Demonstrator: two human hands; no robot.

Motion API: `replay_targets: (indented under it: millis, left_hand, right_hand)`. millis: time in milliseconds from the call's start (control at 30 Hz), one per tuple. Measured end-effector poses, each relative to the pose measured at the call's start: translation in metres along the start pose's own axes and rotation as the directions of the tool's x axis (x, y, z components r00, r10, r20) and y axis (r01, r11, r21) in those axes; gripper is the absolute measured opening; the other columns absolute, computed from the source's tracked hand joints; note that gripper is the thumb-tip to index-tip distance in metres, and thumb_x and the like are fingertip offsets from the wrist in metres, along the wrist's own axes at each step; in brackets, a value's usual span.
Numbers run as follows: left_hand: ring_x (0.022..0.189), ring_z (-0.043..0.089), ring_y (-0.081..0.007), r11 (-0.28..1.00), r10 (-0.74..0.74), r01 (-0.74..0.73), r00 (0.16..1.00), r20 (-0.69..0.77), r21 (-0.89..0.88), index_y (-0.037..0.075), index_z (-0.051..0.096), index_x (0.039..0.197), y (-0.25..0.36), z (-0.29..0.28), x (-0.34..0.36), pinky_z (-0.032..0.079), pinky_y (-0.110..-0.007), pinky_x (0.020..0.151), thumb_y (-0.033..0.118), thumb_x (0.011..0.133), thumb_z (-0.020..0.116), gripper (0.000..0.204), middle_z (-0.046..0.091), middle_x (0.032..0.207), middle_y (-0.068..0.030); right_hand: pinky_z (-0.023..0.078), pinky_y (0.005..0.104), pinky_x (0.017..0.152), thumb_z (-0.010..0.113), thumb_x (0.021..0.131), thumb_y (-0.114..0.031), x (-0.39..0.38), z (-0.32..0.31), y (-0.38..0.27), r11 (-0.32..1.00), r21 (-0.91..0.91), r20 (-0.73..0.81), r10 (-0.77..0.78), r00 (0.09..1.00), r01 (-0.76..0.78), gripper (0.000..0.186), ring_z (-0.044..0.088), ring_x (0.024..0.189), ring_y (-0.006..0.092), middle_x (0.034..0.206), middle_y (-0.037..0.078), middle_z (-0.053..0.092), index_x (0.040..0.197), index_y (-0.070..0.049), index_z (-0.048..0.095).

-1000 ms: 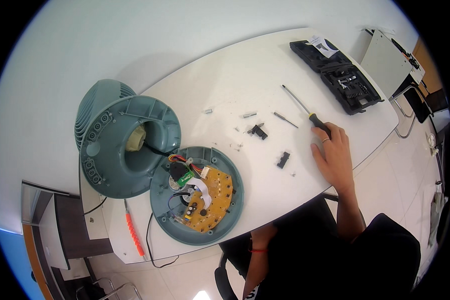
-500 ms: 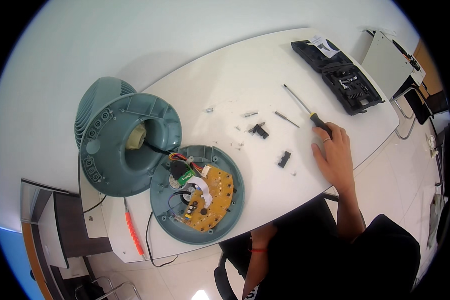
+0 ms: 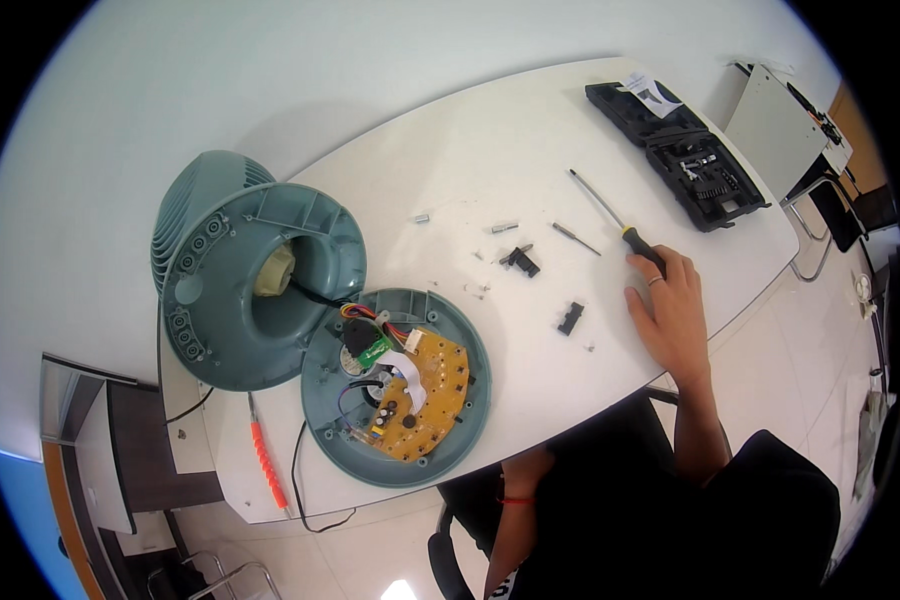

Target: The person removes a small black component from a circuit board inside a disassembled teal fan base, then uses a screwdriver to adjust or remove components on the board. The person continues to manipulate the board and wires while seated at a white table.

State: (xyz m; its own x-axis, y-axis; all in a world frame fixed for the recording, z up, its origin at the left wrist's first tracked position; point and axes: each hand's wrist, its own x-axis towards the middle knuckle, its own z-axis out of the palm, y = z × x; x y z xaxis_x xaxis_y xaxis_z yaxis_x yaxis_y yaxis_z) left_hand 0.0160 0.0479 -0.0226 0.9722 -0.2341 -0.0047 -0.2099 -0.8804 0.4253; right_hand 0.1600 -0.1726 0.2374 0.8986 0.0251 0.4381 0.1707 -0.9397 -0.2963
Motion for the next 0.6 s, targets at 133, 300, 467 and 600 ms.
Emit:
replay_targets:
  millis: [133, 300, 467, 600]
  left_hand:
    - [0.116, 0.065, -0.0396, 1.0, -0.013, 0.013, 0.999, 0.035, 0.004, 0.001, 0.075, 0.108, -0.0001, -0.0009, 0.0003, 0.05, -0.048, 0.103, 0.018, 0.073, 0.065, 0.04, 0.071, 0.119, -0.021]
    - [0.111, 0.067, -0.04, 1.0, -0.027, 0.027, 0.998, 0.054, -0.01, 0.001, 0.076, 0.106, 0.0011, -0.0037, 0.0011, 0.052, -0.049, 0.101, 0.018, 0.074, 0.065, 0.038, 0.073, 0.114, -0.021]
    - [0.108, 0.068, -0.0398, 1.0, -0.007, 0.007, 1.0, 0.006, 0.002, 0.002, 0.076, 0.103, 0.0048, -0.0071, 0.0023, 0.053, -0.049, 0.098, 0.019, 0.074, 0.065, 0.035, 0.074, 0.11, -0.0205]
    - [0.107, 0.069, -0.0395, 0.999, 0.011, -0.011, 1.0, -0.013, 0.03, 0.002, 0.076, 0.102, 0.0038, -0.0072, 0.0015, 0.053, -0.05, 0.097, 0.019, 0.074, 0.065, 0.034, 0.074, 0.109, -0.0203]
  right_hand:
    - [0.04, 0.0456, 0.107, 0.069, 0.088, -0.012, 0.0003, -0.0011, -0.001, 1.0, -0.005, 0.001, 0.0, 1.0, 0.0, 0.04, 0.052, 0.119, 0.0382, 0.131, 0.02, 0.056, 0.127, -0.002, 0.064]
    - [0.035, 0.0484, 0.114, 0.07, 0.087, -0.013, -0.0005, -0.0006, -0.0019, 0.999, -0.017, 0.002, 0.042, 0.999, -0.042, 0.044, 0.043, 0.135, 0.0412, 0.138, 0.02, 0.053, 0.129, -0.004, 0.064]
    - [0.03, 0.0523, 0.119, 0.072, 0.084, -0.014, -0.0018, 0.0, -0.0014, 0.999, 0.003, -0.029, 0.037, 0.999, -0.037, 0.047, 0.033, 0.146, 0.0427, 0.145, 0.019, 0.049, 0.13, -0.006, 0.063]
    - [0.029, 0.0524, 0.119, 0.073, 0.084, -0.014, -0.0033, -0.0011, -0.0011, 1.0, -0.004, -0.042, 0.007, 0.999, -0.007, 0.047, 0.03, 0.149, 0.0419, 0.147, 0.018, 0.048, 0.13, -0.007, 0.063]
